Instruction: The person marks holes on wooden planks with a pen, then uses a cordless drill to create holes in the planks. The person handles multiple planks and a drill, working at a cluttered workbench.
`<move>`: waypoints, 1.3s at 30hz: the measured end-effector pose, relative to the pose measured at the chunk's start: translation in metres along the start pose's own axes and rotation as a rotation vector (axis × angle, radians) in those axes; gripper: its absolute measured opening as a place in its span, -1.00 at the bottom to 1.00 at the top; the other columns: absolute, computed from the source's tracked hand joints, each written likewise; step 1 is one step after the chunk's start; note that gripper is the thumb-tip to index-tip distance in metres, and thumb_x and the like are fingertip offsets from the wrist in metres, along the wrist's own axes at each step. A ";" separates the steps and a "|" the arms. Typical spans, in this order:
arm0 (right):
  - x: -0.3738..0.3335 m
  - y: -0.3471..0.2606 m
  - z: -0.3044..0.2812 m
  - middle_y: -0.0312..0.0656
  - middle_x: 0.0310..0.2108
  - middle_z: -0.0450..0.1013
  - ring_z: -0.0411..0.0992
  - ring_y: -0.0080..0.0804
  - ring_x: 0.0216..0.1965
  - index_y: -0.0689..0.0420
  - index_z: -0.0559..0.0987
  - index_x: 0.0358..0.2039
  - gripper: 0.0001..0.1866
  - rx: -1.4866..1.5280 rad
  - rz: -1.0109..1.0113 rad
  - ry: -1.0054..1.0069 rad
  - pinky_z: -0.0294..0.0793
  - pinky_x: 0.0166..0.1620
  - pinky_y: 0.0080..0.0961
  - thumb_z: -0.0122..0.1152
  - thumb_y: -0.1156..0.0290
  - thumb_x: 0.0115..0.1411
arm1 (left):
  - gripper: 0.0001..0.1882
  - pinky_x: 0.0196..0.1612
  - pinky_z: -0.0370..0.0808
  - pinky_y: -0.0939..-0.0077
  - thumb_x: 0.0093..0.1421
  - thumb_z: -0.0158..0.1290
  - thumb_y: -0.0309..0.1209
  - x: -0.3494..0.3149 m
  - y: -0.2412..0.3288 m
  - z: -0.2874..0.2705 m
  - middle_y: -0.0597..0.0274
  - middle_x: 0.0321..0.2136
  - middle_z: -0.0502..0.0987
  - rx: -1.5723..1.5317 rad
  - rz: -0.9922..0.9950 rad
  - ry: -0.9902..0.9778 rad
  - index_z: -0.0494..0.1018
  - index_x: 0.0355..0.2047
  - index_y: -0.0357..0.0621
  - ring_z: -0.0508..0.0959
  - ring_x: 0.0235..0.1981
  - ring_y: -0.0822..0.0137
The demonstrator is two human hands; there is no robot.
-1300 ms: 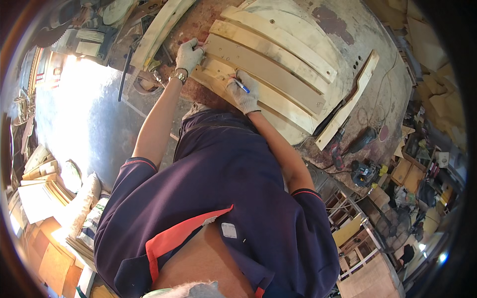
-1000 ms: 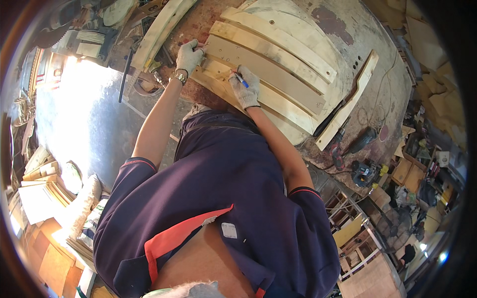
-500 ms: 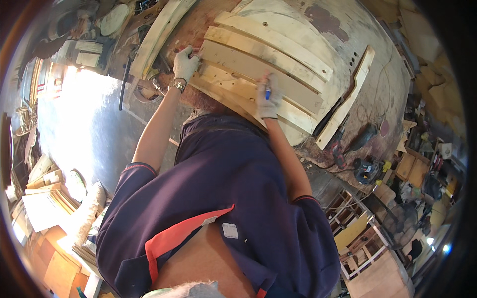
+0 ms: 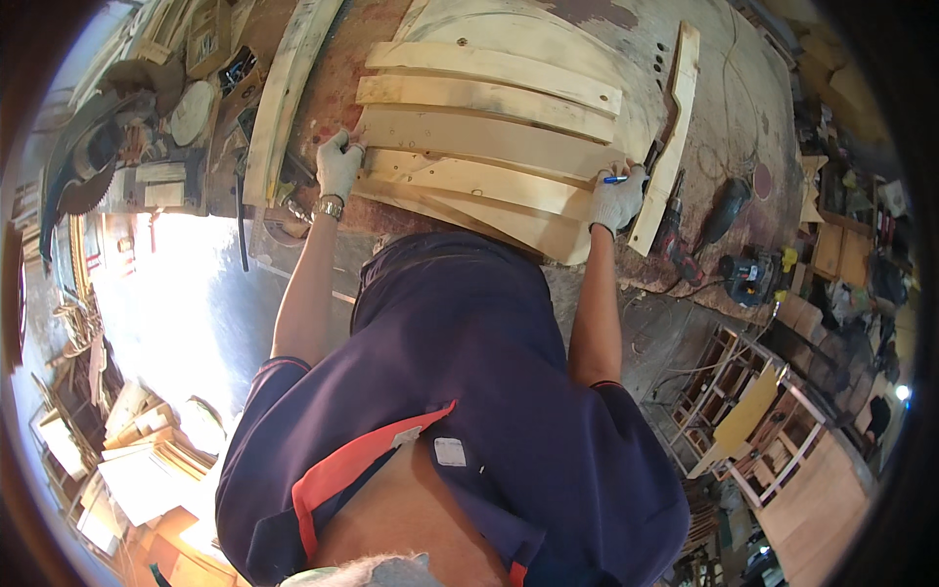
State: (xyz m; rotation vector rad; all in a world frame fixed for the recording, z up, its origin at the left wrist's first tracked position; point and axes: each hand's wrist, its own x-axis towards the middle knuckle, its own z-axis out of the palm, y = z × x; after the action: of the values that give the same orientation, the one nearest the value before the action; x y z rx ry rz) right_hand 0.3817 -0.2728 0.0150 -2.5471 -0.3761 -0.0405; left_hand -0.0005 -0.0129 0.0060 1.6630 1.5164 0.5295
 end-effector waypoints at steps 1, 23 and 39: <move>0.005 0.003 0.002 -0.02 -0.17 0.65 0.63 -0.09 -0.14 0.02 0.57 0.04 -0.51 0.031 0.023 -0.001 0.60 -0.07 -0.17 0.48 0.33 0.07 | -0.67 -0.46 0.35 0.42 0.16 0.23 -0.37 -0.002 0.000 0.003 0.29 -0.63 0.51 0.024 0.003 0.006 0.68 -0.06 -0.16 0.37 -0.62 0.48; 0.033 0.050 0.033 -0.12 -0.22 0.52 0.51 -0.38 -0.29 0.23 0.44 0.04 -0.75 0.846 0.211 -0.125 0.57 -0.22 -0.55 0.11 0.57 0.37 | -0.51 -0.39 0.33 0.60 0.23 0.23 -0.43 0.017 -0.006 -0.014 0.50 -0.58 0.36 -0.007 0.038 -0.224 0.55 0.19 -0.21 0.30 -0.53 0.60; 0.032 0.055 0.035 -0.23 -0.26 0.56 0.51 -0.51 -0.36 0.20 0.50 0.00 -0.71 0.674 0.107 -0.105 0.55 -0.34 -0.59 0.24 0.61 0.28 | -0.61 -0.36 0.46 0.45 0.19 0.35 -0.28 0.038 -0.034 -0.009 0.12 -0.60 0.54 0.179 0.196 -0.216 0.64 -0.12 -0.38 0.47 -0.54 0.45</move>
State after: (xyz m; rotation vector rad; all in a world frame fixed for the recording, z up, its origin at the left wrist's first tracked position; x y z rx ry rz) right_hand 0.4262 -0.2901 -0.0404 -1.8994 -0.2386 0.2244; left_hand -0.0210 0.0241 -0.0231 1.9533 1.2817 0.3100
